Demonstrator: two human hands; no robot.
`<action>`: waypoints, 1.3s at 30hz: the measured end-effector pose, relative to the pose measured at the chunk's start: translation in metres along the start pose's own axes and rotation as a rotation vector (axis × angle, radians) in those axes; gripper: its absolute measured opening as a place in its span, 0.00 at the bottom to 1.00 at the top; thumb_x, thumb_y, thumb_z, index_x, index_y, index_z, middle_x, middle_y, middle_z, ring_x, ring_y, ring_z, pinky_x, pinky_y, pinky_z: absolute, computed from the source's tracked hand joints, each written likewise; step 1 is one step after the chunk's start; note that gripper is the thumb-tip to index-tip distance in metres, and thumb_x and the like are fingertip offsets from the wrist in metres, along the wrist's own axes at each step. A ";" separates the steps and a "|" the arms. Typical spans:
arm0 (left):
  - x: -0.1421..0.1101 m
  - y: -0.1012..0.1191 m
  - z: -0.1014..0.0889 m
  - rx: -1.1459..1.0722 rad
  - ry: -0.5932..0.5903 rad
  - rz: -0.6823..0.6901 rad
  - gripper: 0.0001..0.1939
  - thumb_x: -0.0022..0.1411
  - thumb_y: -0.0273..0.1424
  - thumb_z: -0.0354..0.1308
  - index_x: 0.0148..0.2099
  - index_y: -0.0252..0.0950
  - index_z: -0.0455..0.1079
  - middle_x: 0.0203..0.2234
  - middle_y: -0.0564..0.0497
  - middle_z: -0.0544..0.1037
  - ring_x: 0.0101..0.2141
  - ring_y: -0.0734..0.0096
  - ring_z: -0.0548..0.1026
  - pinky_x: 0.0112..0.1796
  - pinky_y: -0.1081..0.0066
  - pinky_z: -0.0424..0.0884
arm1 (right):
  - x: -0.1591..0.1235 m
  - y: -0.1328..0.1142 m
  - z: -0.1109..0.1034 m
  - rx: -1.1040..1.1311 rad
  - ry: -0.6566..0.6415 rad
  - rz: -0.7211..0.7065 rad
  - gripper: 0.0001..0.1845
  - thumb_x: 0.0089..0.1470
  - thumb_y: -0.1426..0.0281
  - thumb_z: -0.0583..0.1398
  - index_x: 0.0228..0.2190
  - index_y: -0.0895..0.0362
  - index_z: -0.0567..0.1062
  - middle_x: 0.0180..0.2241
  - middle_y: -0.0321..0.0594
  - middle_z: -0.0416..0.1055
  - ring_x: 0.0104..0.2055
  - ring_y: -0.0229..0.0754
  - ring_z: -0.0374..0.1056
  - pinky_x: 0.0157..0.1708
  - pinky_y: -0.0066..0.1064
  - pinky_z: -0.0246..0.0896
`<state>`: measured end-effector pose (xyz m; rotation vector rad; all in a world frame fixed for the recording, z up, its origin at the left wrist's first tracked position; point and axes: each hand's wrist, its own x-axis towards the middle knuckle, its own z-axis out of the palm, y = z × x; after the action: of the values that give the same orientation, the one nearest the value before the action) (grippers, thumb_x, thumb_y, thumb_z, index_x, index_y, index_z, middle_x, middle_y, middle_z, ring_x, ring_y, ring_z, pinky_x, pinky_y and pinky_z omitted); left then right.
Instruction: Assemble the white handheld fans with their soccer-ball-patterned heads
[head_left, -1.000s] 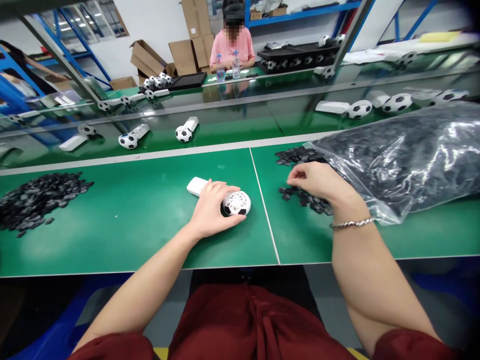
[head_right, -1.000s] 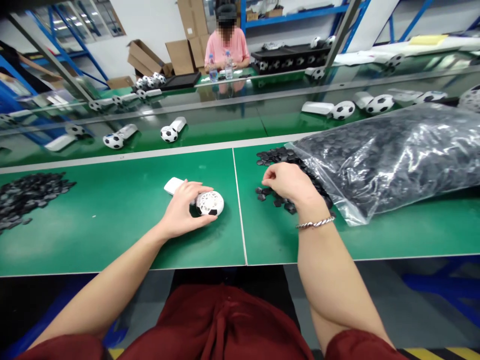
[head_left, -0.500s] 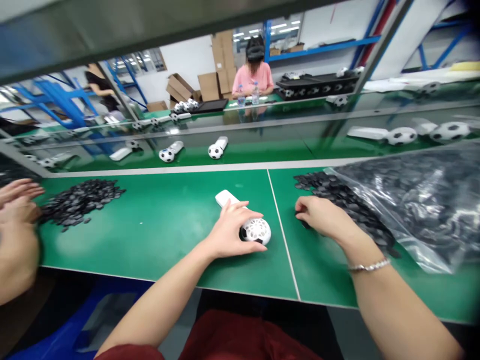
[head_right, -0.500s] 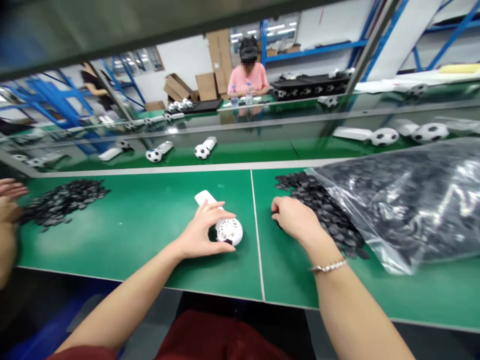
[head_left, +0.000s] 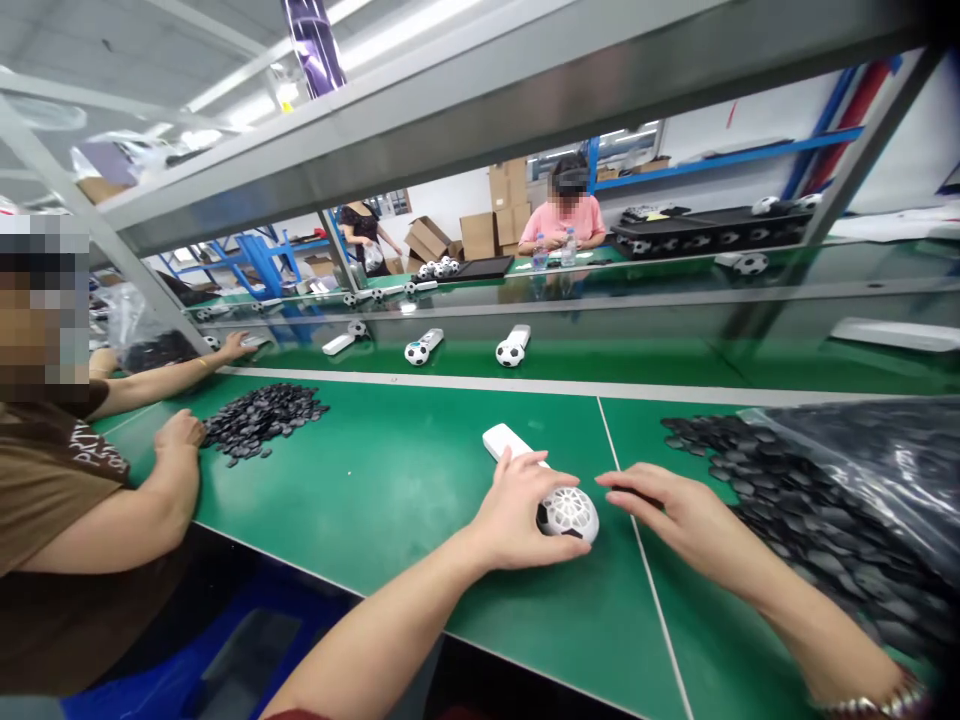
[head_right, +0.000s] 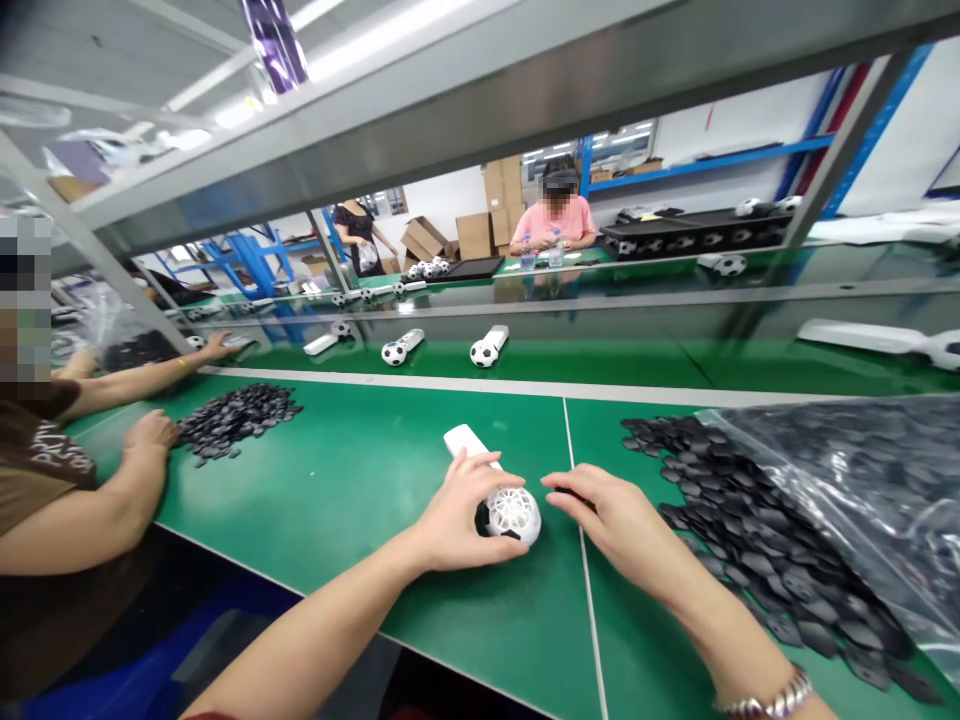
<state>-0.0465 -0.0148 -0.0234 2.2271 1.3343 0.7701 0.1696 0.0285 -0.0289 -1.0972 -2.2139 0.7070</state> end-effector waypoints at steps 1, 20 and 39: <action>0.000 0.000 0.000 0.001 0.000 0.006 0.32 0.42 0.40 0.67 0.51 0.42 0.67 0.45 0.49 0.74 0.58 0.54 0.56 0.60 0.51 0.35 | 0.001 0.000 0.001 0.006 0.003 -0.018 0.18 0.57 0.55 0.51 0.36 0.51 0.76 0.35 0.39 0.71 0.39 0.45 0.68 0.39 0.34 0.63; -0.001 -0.002 0.002 -0.055 -0.006 -0.011 0.32 0.39 0.37 0.67 0.50 0.42 0.67 0.47 0.48 0.73 0.60 0.49 0.53 0.59 0.46 0.31 | 0.000 -0.015 -0.002 0.103 -0.039 0.025 0.10 0.55 0.64 0.54 0.28 0.54 0.71 0.30 0.36 0.71 0.34 0.42 0.66 0.34 0.31 0.59; 0.002 -0.010 -0.001 -0.039 -0.083 0.042 0.30 0.45 0.32 0.64 0.52 0.37 0.62 0.51 0.46 0.67 0.62 0.52 0.44 0.59 0.54 0.49 | -0.004 -0.025 -0.004 0.295 -0.182 -0.019 0.11 0.52 0.62 0.59 0.29 0.58 0.73 0.29 0.37 0.71 0.32 0.40 0.66 0.35 0.31 0.59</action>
<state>-0.0530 -0.0086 -0.0285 2.2375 1.2268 0.7041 0.1612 0.0134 -0.0105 -0.8922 -2.1742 1.1228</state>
